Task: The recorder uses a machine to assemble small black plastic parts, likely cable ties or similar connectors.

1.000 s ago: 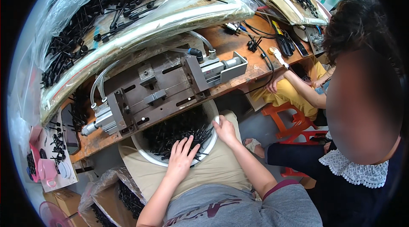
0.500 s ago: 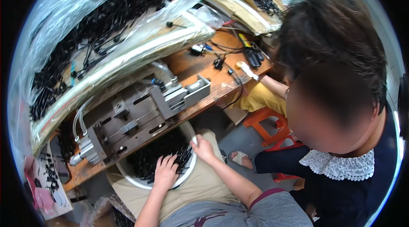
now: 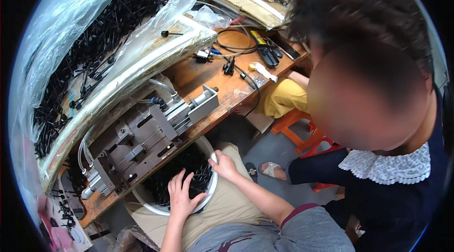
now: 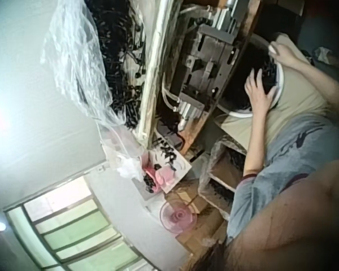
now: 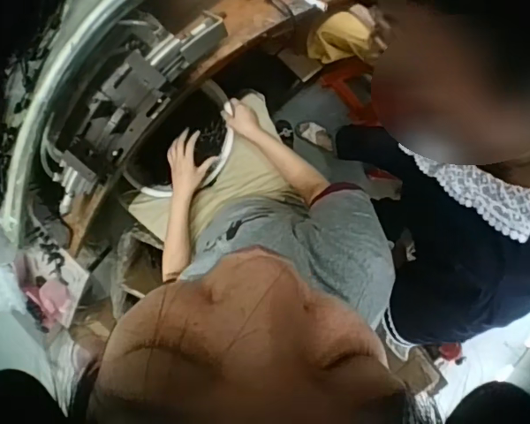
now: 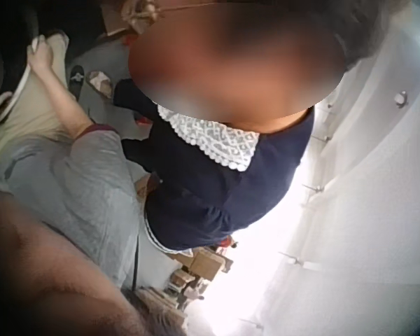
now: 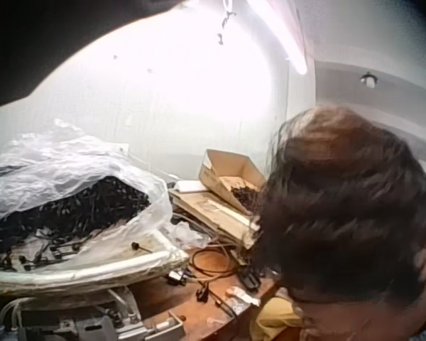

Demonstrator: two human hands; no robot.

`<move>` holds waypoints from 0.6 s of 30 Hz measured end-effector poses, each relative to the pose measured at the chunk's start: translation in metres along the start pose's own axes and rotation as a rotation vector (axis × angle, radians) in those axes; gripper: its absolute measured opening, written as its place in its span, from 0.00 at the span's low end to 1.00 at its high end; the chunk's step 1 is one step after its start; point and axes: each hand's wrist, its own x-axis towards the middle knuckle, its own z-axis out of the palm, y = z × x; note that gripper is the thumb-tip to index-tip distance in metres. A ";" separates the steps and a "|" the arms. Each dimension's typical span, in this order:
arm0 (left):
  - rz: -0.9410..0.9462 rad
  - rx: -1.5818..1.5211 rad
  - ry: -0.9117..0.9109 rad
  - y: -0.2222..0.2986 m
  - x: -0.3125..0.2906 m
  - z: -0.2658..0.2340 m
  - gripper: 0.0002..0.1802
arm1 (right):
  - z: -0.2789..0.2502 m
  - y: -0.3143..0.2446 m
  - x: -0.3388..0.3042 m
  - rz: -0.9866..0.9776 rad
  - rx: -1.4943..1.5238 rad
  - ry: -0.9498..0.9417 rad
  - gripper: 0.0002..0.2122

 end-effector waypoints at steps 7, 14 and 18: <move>-0.399 -0.535 0.224 -0.018 -0.023 0.002 0.30 | 0.001 -0.002 -0.001 0.011 0.006 -0.004 0.15; -0.686 -1.094 0.329 -0.022 -0.020 -0.014 0.28 | 0.003 0.004 -0.001 0.013 0.006 0.033 0.15; -0.610 -1.148 0.147 -0.009 -0.017 -0.011 0.28 | 0.004 -0.001 0.001 0.019 -0.001 0.016 0.16</move>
